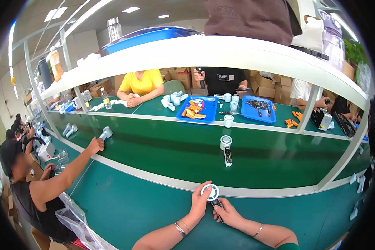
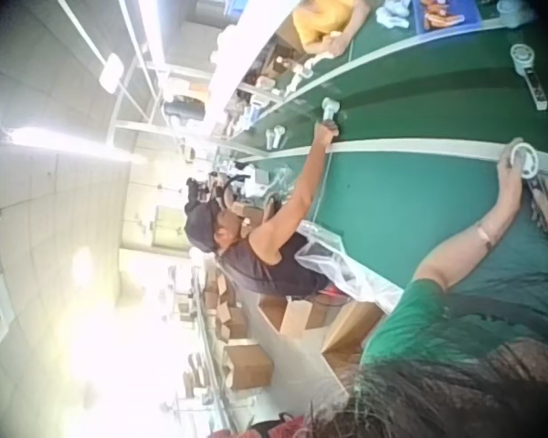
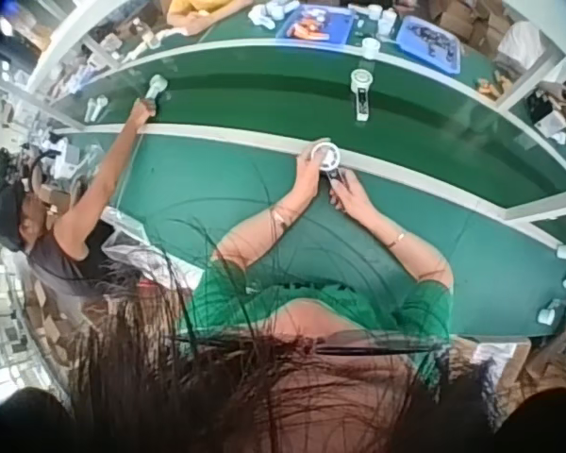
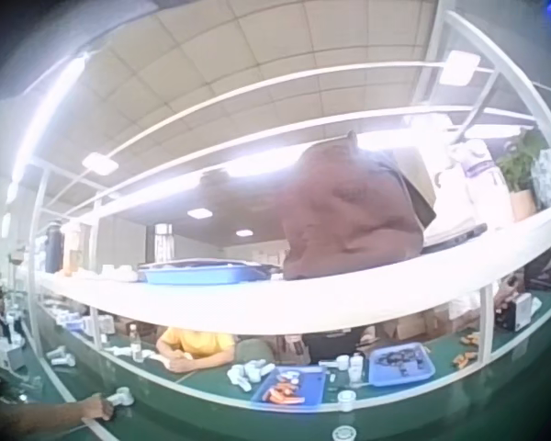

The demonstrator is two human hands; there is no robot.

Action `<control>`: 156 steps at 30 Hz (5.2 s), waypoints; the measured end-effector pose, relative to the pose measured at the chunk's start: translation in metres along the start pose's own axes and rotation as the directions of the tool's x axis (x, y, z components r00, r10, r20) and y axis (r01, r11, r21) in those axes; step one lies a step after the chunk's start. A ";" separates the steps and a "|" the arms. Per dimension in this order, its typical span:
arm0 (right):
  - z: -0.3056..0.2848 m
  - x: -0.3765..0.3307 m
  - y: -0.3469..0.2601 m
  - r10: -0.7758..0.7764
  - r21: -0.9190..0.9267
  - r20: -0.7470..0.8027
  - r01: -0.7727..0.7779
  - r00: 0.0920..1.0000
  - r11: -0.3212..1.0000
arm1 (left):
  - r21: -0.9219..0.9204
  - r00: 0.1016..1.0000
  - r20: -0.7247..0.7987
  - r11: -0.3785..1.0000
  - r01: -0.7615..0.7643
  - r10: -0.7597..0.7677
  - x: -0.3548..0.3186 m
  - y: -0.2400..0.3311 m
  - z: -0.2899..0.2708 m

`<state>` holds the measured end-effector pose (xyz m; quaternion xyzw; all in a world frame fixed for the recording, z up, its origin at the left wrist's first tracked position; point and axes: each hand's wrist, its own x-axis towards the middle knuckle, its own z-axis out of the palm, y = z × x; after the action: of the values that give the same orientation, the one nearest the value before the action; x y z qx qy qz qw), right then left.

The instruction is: Assemble and inspect electronic components on a production line.

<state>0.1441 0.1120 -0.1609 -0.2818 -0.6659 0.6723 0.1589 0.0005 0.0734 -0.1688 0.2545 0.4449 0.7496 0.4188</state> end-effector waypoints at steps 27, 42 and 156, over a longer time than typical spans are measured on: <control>-0.006 -0.003 0.005 -0.207 0.141 -0.115 0.222 0.972 0.965 | 0.027 0.989 0.139 0.999 0.040 -0.044 0.009 -0.010 -0.004; -0.014 0.002 0.005 -0.285 0.098 -0.186 0.306 0.940 0.947 | 0.098 0.976 0.218 0.995 -0.005 -0.016 0.007 -0.011 -0.007; -0.014 0.002 0.012 -0.341 0.029 -0.121 0.346 0.932 0.938 | 0.132 0.975 0.204 0.985 -0.110 0.082 -0.003 -0.008 0.007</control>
<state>0.1521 0.1236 -0.1727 -0.1950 -0.6777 0.6333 0.3188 0.0101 0.0763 -0.1723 0.3785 0.4405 0.7062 0.4050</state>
